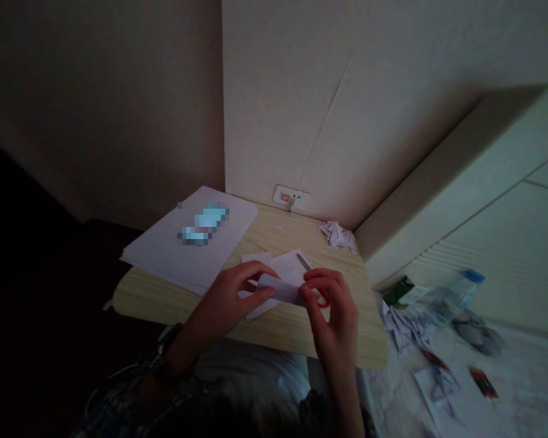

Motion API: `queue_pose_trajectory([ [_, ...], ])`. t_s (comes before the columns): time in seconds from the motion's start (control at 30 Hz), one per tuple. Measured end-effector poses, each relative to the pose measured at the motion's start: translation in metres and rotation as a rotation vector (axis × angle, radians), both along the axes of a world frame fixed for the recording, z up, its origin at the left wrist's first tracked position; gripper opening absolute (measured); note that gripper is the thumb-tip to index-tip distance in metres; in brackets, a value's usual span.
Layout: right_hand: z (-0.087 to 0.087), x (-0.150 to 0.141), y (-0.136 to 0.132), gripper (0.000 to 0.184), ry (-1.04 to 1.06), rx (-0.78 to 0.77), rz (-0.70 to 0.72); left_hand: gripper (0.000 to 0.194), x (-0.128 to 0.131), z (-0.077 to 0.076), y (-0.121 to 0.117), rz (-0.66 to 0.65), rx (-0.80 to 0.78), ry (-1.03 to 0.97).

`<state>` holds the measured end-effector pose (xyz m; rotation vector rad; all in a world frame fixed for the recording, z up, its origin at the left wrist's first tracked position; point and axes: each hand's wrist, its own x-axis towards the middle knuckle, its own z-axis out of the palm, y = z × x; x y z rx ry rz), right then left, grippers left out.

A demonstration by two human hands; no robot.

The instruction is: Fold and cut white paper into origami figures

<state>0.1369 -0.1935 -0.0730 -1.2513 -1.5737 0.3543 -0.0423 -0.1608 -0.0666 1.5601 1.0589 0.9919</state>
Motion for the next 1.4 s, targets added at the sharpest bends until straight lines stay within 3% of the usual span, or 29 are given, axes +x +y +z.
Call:
queue_pose_trajectory([
  [0.13,-0.0025,-0.0007,0.0002,0.008,-0.018,0.022,0.032,0.009,0.0002,-0.0033,0.001,0.064,-0.053,-0.01],
  [0.3,-0.0059,-0.0005,-0.0011,0.023,-0.124,0.041,0.107,0.012,-0.0013,-0.0035,0.0017,0.102,-0.093,-0.054],
  [0.43,-0.0047,0.0008,-0.0029,0.022,-0.146,0.042,0.127,0.012,-0.0013,-0.0038,0.0017,0.112,-0.102,-0.108],
  [0.67,-0.0038,0.0023,-0.0025,0.011,-0.144,0.004,0.132,0.014,0.0014,-0.0018,0.0035,0.165,-0.066,-0.197],
  [1.27,0.0006,-0.0031,-0.0071,0.038,-0.404,0.166,0.046,0.016,-0.0003,-0.0007,0.0021,0.334,0.011,-0.159],
  [1.4,0.0001,-0.0059,-0.0077,0.032,-0.369,0.151,0.069,0.018,0.0008,0.0006,0.0013,0.356,0.017,-0.195],
])
